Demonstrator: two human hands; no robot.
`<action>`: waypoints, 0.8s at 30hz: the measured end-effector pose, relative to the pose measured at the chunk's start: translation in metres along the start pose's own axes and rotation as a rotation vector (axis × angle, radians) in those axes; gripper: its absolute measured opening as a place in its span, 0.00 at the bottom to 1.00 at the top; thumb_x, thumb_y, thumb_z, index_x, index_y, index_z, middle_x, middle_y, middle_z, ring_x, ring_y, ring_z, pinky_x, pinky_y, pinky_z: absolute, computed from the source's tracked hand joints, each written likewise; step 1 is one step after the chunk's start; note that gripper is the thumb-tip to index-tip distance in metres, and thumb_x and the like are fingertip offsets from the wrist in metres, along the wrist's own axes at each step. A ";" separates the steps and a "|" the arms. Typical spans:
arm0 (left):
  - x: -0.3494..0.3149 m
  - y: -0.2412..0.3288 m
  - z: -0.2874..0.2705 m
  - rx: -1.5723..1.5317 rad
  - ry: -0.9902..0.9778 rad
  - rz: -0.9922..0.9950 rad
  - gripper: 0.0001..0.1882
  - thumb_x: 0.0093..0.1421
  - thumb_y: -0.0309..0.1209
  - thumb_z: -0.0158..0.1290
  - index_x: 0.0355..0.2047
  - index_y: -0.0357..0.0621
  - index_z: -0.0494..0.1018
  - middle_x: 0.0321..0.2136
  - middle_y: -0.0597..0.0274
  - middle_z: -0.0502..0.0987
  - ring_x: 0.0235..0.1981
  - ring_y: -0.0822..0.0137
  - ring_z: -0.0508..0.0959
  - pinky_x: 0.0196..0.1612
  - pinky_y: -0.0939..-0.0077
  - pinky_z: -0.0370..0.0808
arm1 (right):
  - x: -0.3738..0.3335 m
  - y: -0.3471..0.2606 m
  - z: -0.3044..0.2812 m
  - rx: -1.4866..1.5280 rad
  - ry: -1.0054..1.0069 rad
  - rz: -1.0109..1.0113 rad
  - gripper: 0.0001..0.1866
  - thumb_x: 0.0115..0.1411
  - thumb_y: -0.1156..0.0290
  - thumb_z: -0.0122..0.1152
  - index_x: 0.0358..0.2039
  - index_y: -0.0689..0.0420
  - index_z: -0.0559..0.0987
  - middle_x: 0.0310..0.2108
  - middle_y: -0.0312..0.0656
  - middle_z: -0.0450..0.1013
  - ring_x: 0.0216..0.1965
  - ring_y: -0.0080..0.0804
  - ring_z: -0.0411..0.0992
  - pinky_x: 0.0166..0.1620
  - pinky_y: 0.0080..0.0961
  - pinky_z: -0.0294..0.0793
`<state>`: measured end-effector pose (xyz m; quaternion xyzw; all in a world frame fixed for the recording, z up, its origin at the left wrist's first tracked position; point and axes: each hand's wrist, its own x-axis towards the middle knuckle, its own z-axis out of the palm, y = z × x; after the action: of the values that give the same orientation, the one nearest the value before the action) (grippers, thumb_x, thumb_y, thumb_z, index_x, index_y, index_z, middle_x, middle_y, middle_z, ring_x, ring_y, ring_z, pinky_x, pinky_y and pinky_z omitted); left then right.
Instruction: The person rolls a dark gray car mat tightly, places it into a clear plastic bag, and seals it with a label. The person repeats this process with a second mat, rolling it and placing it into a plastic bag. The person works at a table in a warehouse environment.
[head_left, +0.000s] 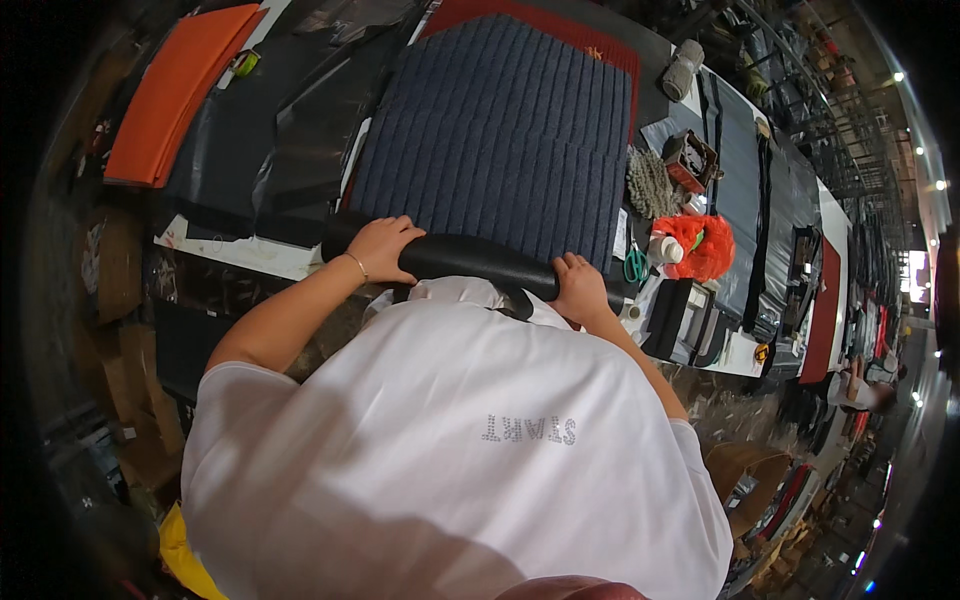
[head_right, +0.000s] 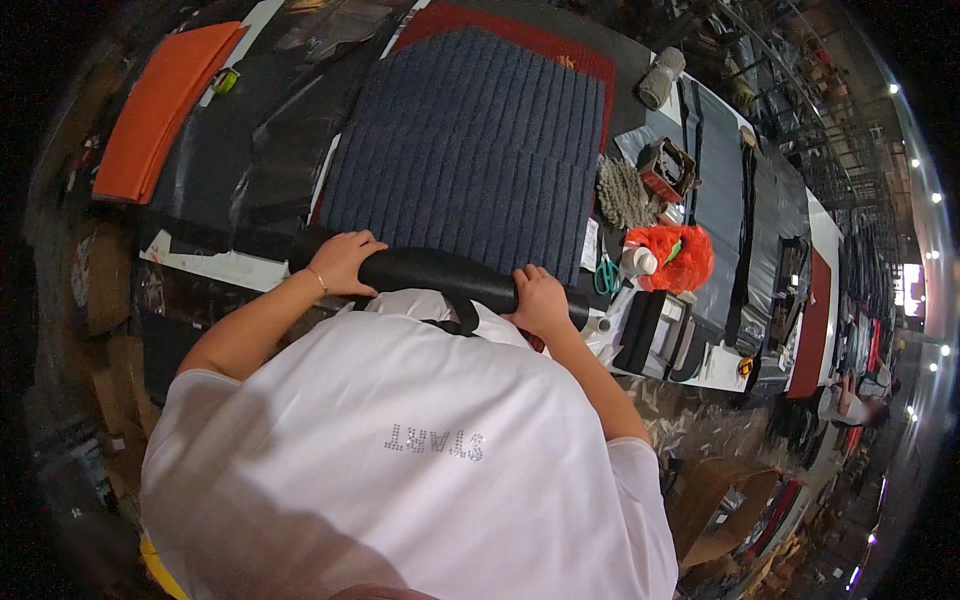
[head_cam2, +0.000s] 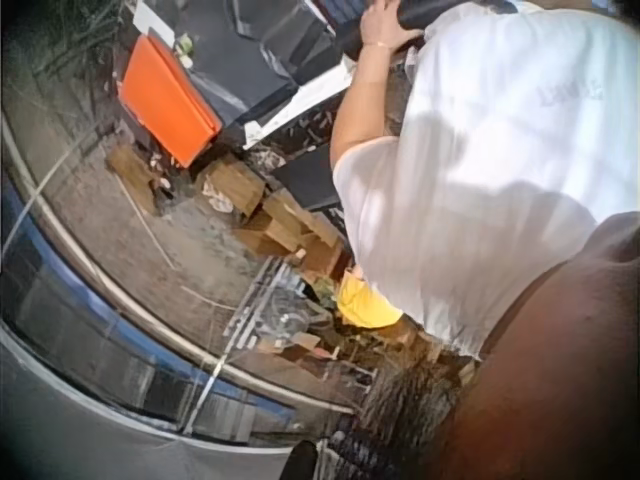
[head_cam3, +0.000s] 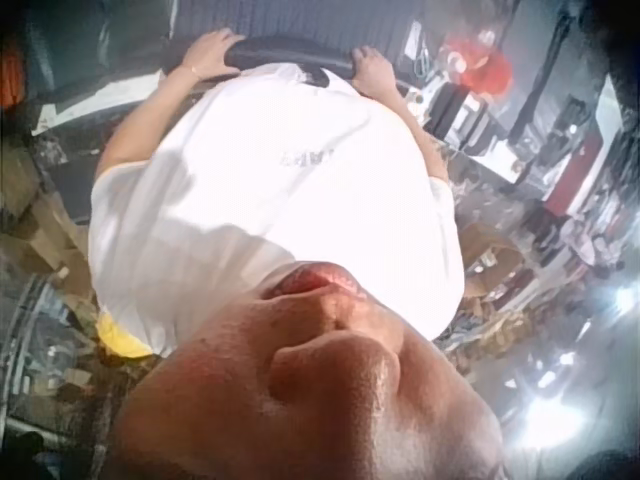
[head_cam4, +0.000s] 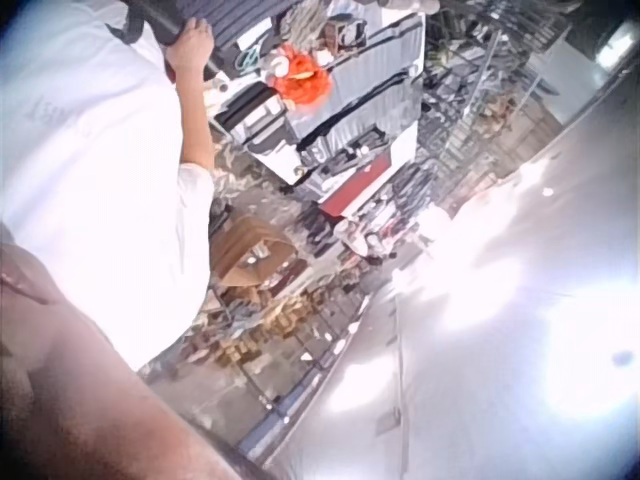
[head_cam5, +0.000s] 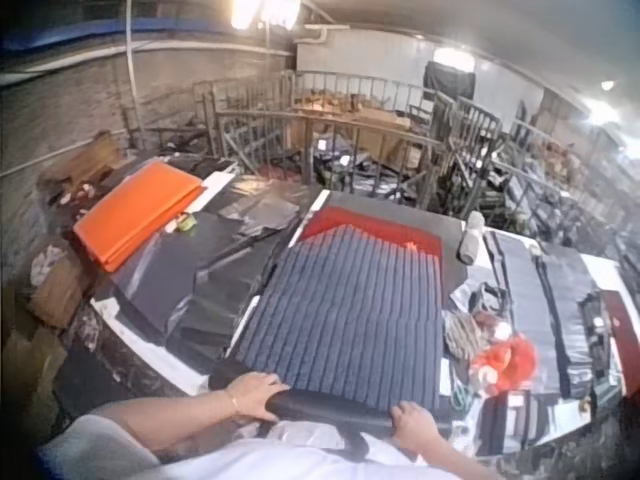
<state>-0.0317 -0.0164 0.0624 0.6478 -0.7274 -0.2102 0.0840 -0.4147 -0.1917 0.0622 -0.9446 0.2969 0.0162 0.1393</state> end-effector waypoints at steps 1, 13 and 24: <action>0.001 -0.007 -0.002 -0.048 -0.039 0.012 0.45 0.39 0.52 0.74 0.56 0.48 0.74 0.47 0.54 0.74 0.49 0.49 0.77 0.54 0.57 0.74 | -0.002 0.002 0.008 0.037 -0.006 0.020 0.36 0.33 0.47 0.81 0.38 0.59 0.80 0.38 0.49 0.75 0.45 0.50 0.76 0.48 0.44 0.78; 0.106 -0.110 -0.001 -0.335 -0.191 0.114 0.32 0.44 0.56 0.73 0.37 0.41 0.79 0.42 0.54 0.78 0.45 0.53 0.76 0.51 0.61 0.72 | 0.086 0.060 -0.035 0.520 -0.211 0.031 0.56 0.31 0.34 0.80 0.56 0.60 0.78 0.43 0.49 0.71 0.49 0.52 0.73 0.54 0.42 0.73; 0.128 -0.077 -0.042 -0.042 -0.019 0.106 0.35 0.56 0.57 0.63 0.57 0.52 0.71 0.49 0.55 0.71 0.51 0.55 0.73 0.57 0.57 0.68 | 0.092 0.024 -0.008 -0.022 0.232 0.328 0.19 0.69 0.50 0.54 0.41 0.49 0.85 0.45 0.39 0.77 0.48 0.44 0.73 0.56 0.45 0.66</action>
<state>0.0364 -0.1556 0.0490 0.6043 -0.7570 -0.2267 0.1018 -0.3527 -0.2640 0.0529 -0.8805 0.4607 -0.0672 0.0894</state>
